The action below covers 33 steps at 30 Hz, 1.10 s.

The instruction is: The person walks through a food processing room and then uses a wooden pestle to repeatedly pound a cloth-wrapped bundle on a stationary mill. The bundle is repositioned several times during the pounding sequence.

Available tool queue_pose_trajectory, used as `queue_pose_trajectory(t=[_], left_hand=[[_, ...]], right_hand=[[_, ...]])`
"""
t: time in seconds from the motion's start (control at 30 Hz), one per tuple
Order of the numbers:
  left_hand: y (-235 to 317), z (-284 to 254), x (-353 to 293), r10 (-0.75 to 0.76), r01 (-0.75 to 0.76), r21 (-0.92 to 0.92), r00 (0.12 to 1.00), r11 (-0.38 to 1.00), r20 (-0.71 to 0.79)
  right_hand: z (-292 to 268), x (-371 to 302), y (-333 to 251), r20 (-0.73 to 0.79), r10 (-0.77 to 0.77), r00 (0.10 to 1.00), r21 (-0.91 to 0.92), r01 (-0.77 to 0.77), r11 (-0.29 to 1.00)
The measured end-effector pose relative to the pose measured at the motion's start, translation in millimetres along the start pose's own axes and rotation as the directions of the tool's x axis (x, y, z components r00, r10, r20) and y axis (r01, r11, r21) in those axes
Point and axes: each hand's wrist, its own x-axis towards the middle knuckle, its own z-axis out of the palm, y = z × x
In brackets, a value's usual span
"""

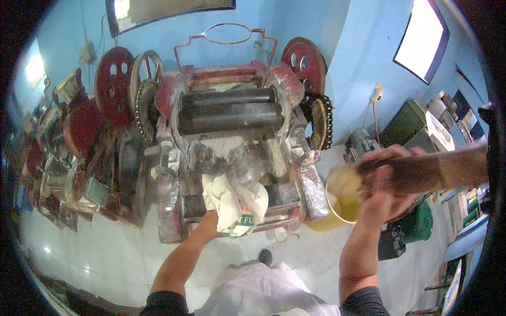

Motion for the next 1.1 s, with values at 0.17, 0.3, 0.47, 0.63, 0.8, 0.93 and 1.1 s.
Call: queue_pose_trajectory(t=[0.17,0.3,0.47,0.63,0.8,0.93,1.1], left_hand=[[-8.5,14.8,3.1,0.074,-0.071,0.099,0.997,0.993,-0.023],[4.6,28.6,14.5,0.136,-0.132,0.033,0.976,0.991,-0.172],[-51.0,83.5,4.9,0.070,-0.056,0.123,0.992,0.991,-0.109],[13.3,3.3,-2.5,0.044,-0.047,0.204,0.999,0.978,0.020],[16.6,3.3,3.8,0.075,-0.076,0.214,0.997,0.974,0.012],[-26.8,57.2,18.5,0.151,-0.156,-0.026,0.980,0.987,-0.127],[-14.6,-0.7,33.8,0.196,-0.224,-0.120,0.958,0.967,-0.211]], right_hand=[[-3.4,-100.2,59.4,0.102,0.144,0.984,-0.030,-0.142,0.989],[-121.1,-340.0,126.0,0.259,0.959,-0.114,-0.882,-0.433,0.187],[-55.4,-236.0,79.8,0.267,0.958,-0.102,-0.890,-0.408,0.204],[-16.5,-150.3,68.0,0.271,0.652,0.708,-0.577,-0.423,0.699],[-51.2,-215.7,101.2,0.252,0.642,0.724,-0.581,-0.418,0.699],[-117.0,-346.1,114.5,0.256,0.966,-0.042,-0.889,-0.402,0.218],[-112.3,-312.4,95.1,0.269,0.962,0.052,-0.852,-0.452,0.263]])
